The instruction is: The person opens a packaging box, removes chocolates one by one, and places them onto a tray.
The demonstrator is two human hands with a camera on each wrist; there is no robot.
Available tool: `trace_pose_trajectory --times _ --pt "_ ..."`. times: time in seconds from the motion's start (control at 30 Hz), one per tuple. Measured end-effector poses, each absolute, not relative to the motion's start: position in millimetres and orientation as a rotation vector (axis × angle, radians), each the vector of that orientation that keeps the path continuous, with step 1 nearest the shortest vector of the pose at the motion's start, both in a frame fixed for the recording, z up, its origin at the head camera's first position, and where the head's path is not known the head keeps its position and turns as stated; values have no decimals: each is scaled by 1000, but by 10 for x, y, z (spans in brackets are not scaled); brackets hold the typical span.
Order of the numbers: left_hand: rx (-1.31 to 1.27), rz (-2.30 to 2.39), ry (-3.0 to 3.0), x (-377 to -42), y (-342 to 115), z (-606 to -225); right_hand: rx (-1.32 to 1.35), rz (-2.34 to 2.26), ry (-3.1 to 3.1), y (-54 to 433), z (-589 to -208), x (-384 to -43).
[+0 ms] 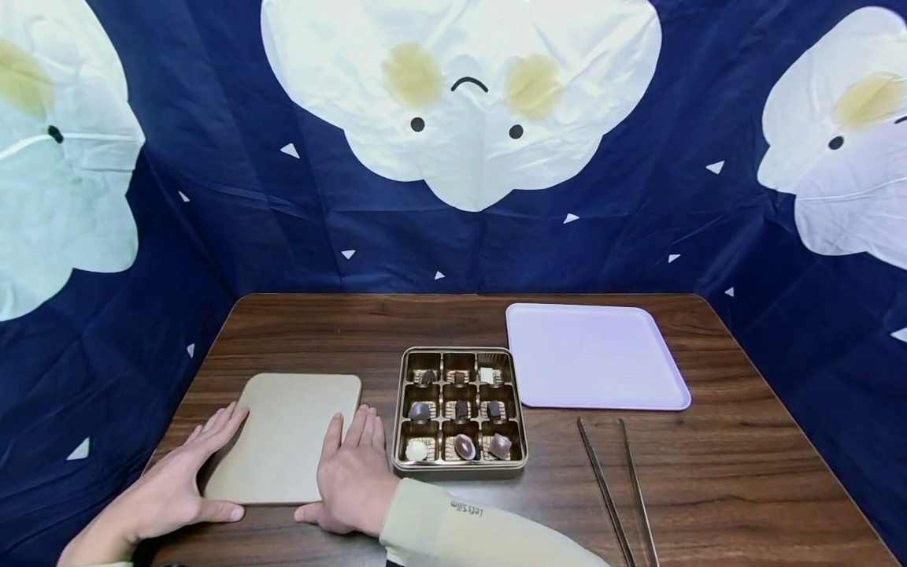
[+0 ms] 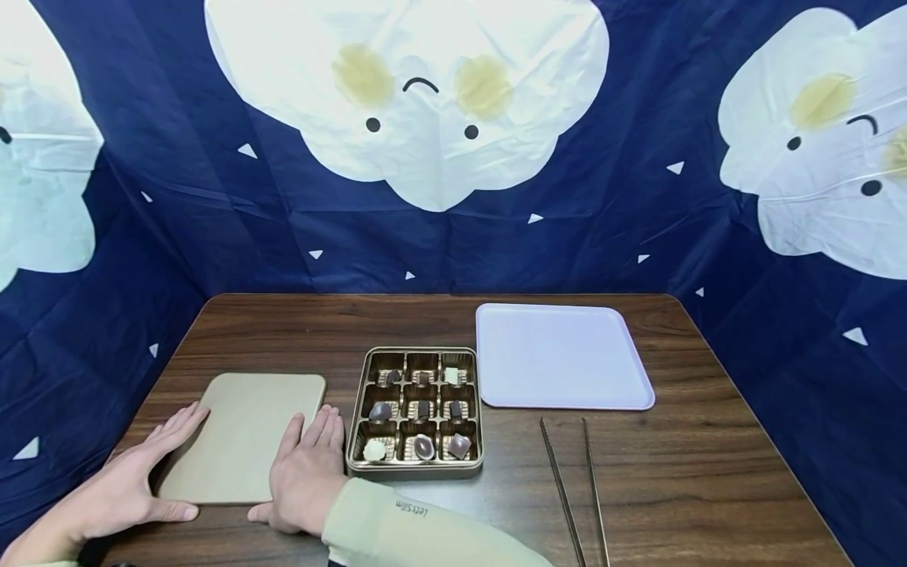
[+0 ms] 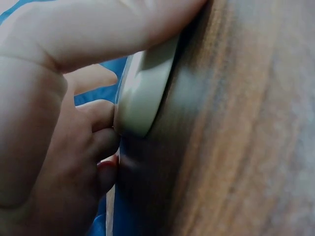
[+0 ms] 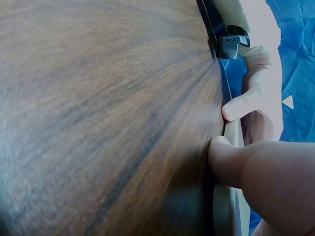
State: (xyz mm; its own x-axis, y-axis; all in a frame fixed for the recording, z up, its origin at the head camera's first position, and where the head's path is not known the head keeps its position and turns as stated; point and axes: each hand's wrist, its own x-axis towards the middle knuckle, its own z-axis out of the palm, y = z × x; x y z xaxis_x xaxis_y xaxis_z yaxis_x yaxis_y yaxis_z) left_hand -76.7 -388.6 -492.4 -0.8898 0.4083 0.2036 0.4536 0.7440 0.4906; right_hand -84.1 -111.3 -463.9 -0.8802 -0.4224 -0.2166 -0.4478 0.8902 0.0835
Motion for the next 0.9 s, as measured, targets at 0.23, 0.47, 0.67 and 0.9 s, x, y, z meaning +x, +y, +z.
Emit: trace_pose_trajectory --times 0.23,0.47,0.67,0.9 --pt "-713 -832 -2852 -758 -3883 -4922 -646 176 2850 -1115 -4620 -844" --pt "-718 -829 -2851 -747 -3868 -4921 -624 172 2843 -1118 -4610 -845" --pt "-728 -854 -2857 -738 -3858 -4922 -609 146 2841 -1103 -4609 -845" --pt "-652 -909 -2910 -722 -3867 -4897 -649 121 2875 -1063 -4585 -812"
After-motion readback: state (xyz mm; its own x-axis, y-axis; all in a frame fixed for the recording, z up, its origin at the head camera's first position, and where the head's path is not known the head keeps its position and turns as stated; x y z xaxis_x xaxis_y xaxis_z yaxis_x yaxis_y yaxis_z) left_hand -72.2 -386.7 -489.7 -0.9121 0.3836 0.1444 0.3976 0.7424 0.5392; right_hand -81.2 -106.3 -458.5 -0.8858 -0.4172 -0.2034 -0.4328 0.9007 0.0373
